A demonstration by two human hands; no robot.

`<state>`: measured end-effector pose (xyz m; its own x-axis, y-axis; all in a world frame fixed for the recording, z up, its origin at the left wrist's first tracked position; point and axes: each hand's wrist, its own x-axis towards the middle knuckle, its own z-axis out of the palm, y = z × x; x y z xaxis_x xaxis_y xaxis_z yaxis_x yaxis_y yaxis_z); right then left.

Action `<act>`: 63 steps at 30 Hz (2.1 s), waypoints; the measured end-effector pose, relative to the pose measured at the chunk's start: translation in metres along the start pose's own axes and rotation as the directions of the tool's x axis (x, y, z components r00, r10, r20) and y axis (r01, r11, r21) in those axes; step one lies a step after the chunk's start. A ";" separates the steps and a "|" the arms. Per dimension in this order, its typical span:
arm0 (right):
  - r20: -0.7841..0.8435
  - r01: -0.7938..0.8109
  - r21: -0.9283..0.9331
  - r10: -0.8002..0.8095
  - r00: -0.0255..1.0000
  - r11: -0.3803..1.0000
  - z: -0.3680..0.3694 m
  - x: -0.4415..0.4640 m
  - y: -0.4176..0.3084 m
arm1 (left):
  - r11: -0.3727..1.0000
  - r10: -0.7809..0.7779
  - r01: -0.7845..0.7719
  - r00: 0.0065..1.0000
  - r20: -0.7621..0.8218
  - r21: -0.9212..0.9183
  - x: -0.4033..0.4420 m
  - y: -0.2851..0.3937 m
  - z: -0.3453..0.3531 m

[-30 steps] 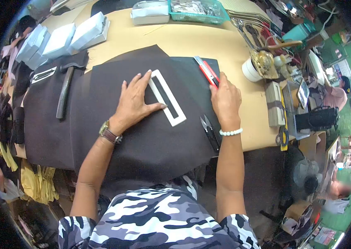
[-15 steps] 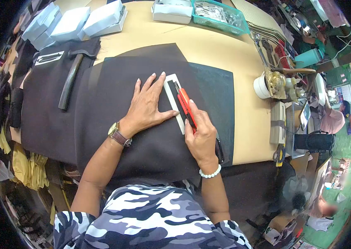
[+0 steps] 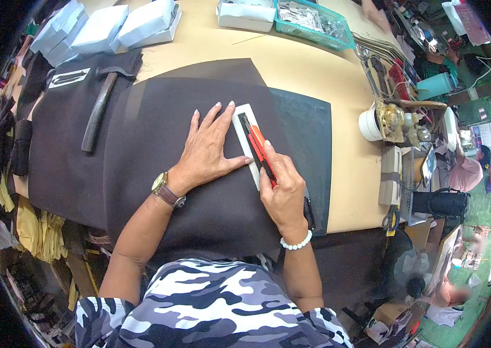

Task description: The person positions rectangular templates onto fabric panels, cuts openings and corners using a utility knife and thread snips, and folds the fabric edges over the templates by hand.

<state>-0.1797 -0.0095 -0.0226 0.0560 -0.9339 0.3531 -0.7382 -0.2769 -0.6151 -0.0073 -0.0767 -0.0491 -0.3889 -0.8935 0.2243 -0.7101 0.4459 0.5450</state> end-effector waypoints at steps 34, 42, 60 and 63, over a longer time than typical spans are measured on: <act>0.453 0.141 -0.548 0.151 0.879 0.825 -0.050 0.064 -0.076 | 1.000 -0.002 0.002 1.000 0.003 -0.019 0.001 -0.001 0.002; 0.440 0.112 -0.553 0.175 0.881 0.826 -0.065 0.034 -0.071 | 1.000 0.004 -0.004 1.000 -0.015 0.006 0.000 0.001 0.001; 0.423 -0.061 -0.480 0.292 0.858 0.875 -0.096 -0.011 -0.065 | 0.999 -0.014 0.005 0.975 -0.223 -0.040 0.012 -0.011 -0.017; 0.451 -0.197 -0.139 0.239 0.860 0.971 -0.123 -0.006 -0.025 | 0.946 -0.182 0.286 0.861 -0.476 0.155 0.018 -0.045 -0.038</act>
<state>-0.2445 0.0311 0.0769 0.1752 -0.9713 -0.1611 -0.8208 -0.0537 -0.5687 0.0402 -0.1148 -0.0388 0.0737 -0.8753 0.4780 -0.8736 0.1745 0.4543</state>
